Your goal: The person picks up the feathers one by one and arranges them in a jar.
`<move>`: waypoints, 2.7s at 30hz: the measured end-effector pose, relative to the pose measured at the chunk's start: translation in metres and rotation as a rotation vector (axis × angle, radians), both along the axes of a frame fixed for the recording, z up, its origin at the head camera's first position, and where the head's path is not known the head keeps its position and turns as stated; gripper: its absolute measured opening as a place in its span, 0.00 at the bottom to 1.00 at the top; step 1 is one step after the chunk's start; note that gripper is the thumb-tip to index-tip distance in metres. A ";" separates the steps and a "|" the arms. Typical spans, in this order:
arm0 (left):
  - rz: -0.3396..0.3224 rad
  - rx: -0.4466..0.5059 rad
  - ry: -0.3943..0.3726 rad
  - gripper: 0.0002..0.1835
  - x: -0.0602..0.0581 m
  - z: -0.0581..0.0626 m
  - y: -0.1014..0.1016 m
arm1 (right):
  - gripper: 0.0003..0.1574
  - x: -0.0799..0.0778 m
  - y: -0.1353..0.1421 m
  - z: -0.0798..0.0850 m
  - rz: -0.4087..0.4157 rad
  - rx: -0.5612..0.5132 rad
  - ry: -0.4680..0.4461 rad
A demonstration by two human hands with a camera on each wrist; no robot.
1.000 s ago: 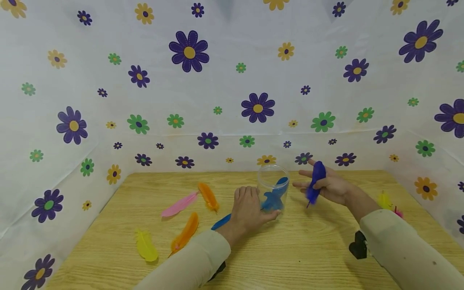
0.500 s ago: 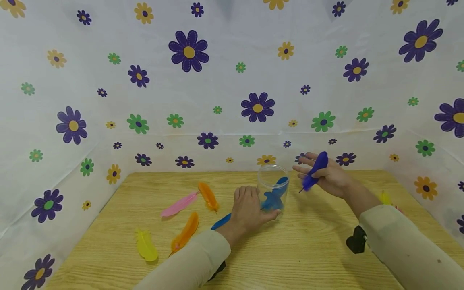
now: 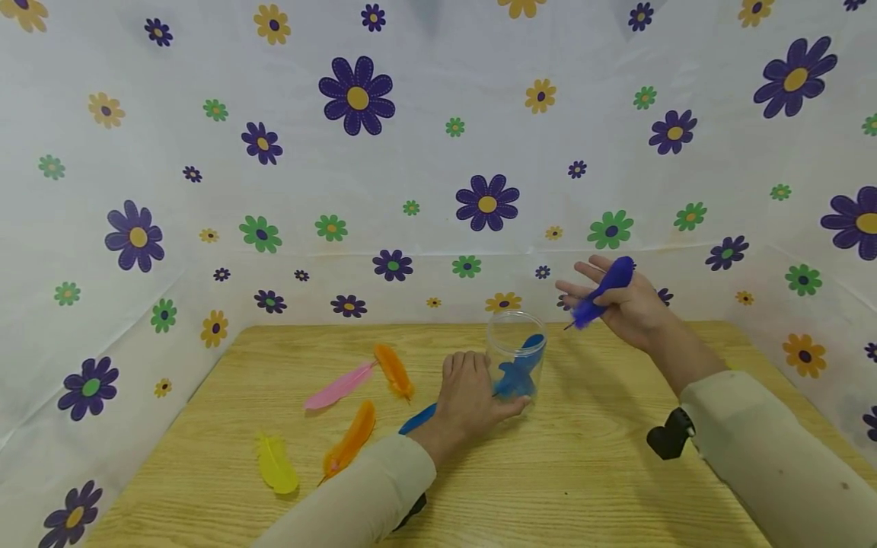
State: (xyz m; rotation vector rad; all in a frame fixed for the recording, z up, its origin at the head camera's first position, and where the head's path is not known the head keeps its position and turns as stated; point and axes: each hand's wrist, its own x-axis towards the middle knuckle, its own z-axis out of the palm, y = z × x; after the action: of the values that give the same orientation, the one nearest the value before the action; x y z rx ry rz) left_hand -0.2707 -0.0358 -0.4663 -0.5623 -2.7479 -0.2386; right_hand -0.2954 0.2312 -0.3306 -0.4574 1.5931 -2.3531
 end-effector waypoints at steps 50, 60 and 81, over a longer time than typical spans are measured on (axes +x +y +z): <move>0.006 0.004 -0.034 0.48 0.001 0.001 0.001 | 0.37 0.005 -0.061 -0.004 -0.122 0.087 0.090; 0.008 -0.016 -0.008 0.48 0.001 0.001 0.001 | 0.33 0.012 -0.039 -0.004 -0.221 0.196 0.146; -0.006 0.026 0.011 0.46 0.000 -0.002 -0.001 | 0.31 0.027 0.046 -0.004 -0.407 0.614 0.310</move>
State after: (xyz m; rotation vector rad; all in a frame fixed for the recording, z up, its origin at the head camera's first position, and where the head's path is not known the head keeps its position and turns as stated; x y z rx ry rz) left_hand -0.2711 -0.0370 -0.4682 -0.5634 -2.7286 -0.2719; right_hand -0.2683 0.2769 -0.3344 -0.3935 2.6376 -1.9312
